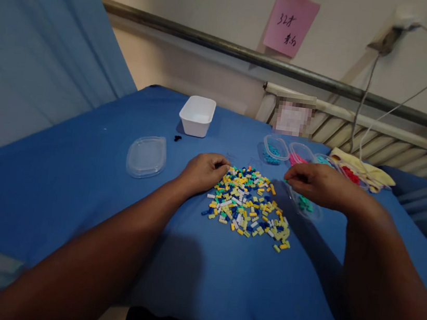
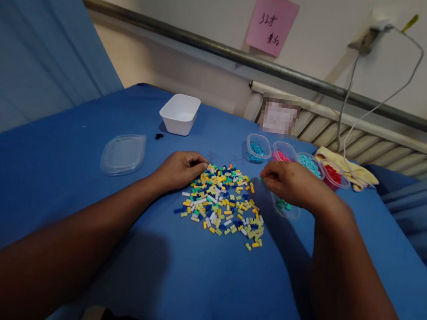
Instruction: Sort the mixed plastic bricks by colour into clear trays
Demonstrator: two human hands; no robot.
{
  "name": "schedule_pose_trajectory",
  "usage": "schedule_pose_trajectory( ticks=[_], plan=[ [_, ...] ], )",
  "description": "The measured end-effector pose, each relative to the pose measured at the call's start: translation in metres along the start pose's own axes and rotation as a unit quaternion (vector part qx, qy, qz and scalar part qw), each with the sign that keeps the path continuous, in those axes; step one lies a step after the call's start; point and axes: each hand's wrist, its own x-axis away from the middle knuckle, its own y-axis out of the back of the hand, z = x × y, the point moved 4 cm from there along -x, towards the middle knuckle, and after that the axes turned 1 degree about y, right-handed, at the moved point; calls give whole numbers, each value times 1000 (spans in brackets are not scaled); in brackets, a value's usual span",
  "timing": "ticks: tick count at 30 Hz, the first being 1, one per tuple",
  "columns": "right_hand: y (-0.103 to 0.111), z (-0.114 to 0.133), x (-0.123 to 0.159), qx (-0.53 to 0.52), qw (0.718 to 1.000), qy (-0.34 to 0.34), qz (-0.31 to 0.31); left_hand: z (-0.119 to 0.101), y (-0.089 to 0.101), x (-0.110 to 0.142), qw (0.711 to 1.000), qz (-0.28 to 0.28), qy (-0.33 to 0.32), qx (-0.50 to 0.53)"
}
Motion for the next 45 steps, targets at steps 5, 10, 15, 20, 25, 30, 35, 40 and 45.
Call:
schedule_pose_trajectory(
  ticks=[5,10,15,20,25,30,35,40,45],
  plan=[
    [3,-59,16,27,990,-111,78,0,1,-1,1000,0,4,-2],
    [-4,-67,14,37,990,-97,92,0,2,-2,1000,0,15,-9],
    [-21,-5,-12,18,998,47,-49,2,3,-2,1000,-4,15,-10],
    [-48,32,-31,-19,992,114,-53,0,4,-1,1000,-3,12,-6],
    [-39,13,-28,-14,994,78,-79,-2,3,0,1000,4,9,-7],
    [-45,6,-34,-2,996,47,-69,-2,3,0,1000,1,9,-6],
    [-54,6,-34,-29,999,19,-15,-2,3,-1,1000,3,-2,-9],
    [-46,1,-30,-32,999,13,-35,-1,2,0,1000,1,5,-8],
    [-48,14,-36,-48,992,56,-104,-3,1,0,1000,0,8,-12]
  ],
)
